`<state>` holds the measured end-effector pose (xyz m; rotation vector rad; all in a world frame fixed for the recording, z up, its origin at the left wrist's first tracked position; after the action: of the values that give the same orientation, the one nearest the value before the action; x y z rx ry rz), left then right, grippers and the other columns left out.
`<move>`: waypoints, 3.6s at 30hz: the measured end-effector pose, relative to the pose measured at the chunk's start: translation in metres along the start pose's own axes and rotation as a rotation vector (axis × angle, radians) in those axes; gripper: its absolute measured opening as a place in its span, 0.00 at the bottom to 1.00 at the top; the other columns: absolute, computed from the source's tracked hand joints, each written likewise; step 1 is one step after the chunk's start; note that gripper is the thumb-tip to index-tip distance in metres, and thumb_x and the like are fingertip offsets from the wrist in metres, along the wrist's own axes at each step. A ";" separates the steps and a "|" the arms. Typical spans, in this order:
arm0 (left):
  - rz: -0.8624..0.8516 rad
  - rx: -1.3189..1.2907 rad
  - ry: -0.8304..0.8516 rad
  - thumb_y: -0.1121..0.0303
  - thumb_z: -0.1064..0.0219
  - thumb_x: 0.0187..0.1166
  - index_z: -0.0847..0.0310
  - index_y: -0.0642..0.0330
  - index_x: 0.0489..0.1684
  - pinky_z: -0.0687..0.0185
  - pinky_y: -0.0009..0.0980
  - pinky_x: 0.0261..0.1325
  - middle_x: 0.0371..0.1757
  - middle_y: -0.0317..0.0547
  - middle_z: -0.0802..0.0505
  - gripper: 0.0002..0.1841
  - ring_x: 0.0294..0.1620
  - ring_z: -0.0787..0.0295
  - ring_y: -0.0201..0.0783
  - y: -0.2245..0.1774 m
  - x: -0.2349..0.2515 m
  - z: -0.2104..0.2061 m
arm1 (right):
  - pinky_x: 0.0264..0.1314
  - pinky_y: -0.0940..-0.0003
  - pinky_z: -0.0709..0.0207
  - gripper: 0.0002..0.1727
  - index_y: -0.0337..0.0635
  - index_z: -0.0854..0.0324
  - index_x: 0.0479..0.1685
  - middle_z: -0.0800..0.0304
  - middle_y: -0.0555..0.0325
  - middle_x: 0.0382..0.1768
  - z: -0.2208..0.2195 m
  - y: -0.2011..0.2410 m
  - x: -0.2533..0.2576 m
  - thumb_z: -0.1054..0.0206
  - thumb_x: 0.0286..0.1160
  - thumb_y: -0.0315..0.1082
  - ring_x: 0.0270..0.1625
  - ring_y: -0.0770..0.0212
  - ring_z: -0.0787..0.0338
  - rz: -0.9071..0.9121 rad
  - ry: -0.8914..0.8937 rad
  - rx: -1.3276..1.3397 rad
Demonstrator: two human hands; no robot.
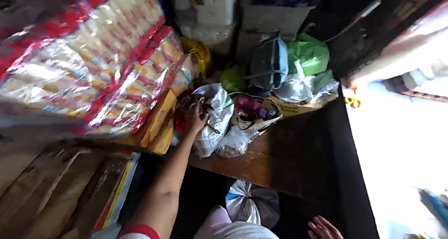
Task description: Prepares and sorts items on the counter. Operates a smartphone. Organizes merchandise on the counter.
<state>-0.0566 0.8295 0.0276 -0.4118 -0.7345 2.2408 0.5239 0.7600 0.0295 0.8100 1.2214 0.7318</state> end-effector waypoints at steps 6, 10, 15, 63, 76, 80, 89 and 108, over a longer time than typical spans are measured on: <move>-0.447 -0.078 -0.111 0.75 0.25 0.68 0.15 0.75 0.59 0.26 0.62 0.74 0.61 0.74 0.11 0.21 0.66 0.15 0.67 -0.067 -0.005 0.038 | 0.48 0.55 0.08 0.15 0.31 0.19 0.62 0.07 0.45 0.53 -0.030 0.004 -0.025 0.39 0.84 0.30 0.49 0.53 0.04 0.095 0.111 0.077; -0.872 -0.202 0.177 0.74 0.30 0.67 0.15 0.76 0.58 0.20 0.58 0.66 0.57 0.74 0.11 0.20 0.60 0.13 0.66 -0.176 -0.116 0.029 | 0.56 0.49 0.10 0.25 0.41 0.22 0.76 0.12 0.50 0.68 -0.074 0.051 -0.031 0.48 0.92 0.47 0.62 0.50 0.08 0.091 0.522 0.320; -1.088 -0.397 0.642 0.51 0.21 0.66 0.09 0.60 0.59 0.16 0.40 0.71 0.72 0.61 0.14 0.27 0.72 0.15 0.46 -0.242 -0.209 -0.054 | 0.63 0.57 0.12 0.31 0.32 0.34 0.79 0.11 0.48 0.60 -0.092 0.122 0.015 0.32 0.73 0.23 0.58 0.59 0.08 0.392 0.263 0.449; -0.503 -0.050 0.710 0.56 0.62 0.95 0.45 0.73 0.88 0.49 0.55 0.90 0.85 0.75 0.33 0.31 0.89 0.41 0.65 -0.503 -0.088 -0.435 | 0.85 0.20 0.53 0.44 0.44 0.20 0.79 0.32 0.36 0.85 0.112 0.092 0.380 0.49 0.77 0.70 0.88 0.24 0.40 0.546 -0.676 -0.895; -0.950 0.184 0.079 0.53 0.66 0.87 0.35 0.59 0.89 0.72 0.79 0.85 0.89 0.75 0.40 0.34 0.89 0.56 0.84 -0.586 -0.021 -0.586 | 0.92 0.39 0.51 0.26 0.61 0.14 0.73 0.35 0.40 0.87 0.310 0.262 0.698 0.36 0.80 0.58 0.91 0.39 0.42 0.620 -0.463 -0.852; -0.967 0.183 0.013 0.52 0.68 0.86 0.34 0.58 0.88 0.67 0.76 0.85 0.87 0.76 0.37 0.35 0.87 0.51 0.84 -0.583 -0.019 -0.591 | 0.85 0.17 0.65 0.40 0.49 0.41 0.93 0.61 0.19 0.90 0.349 0.287 0.748 0.50 0.86 0.61 0.90 0.15 0.61 0.140 -0.867 -0.790; -0.954 0.228 0.091 0.53 0.67 0.87 0.37 0.67 0.87 0.68 0.70 0.89 0.87 0.80 0.40 0.36 0.88 0.53 0.84 -0.576 -0.016 -0.585 | 0.92 0.45 0.46 0.21 0.56 0.12 0.69 0.20 0.52 0.80 0.169 0.328 0.766 0.43 0.87 0.47 0.87 0.46 0.30 1.021 -0.003 -0.893; -0.954 0.263 0.127 0.52 0.69 0.88 0.34 0.72 0.84 0.67 0.68 0.89 0.85 0.79 0.33 0.37 0.86 0.47 0.83 -0.573 -0.012 -0.582 | 0.77 0.31 0.30 0.15 0.44 0.10 0.60 0.15 0.46 0.72 0.363 0.338 0.825 0.36 0.81 0.31 0.77 0.38 0.21 0.814 -0.532 -1.024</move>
<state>0.5476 1.3693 -0.0764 -0.0371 -0.4187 1.3612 1.0217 1.5801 -0.0497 0.5281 -0.0911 1.4957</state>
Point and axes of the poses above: each hand's wrist, its own x-axis towards the middle knuckle, its own z-axis out of the back of the hand, y = z × x, the point moved 2 cm from there along x, towards the middle knuckle
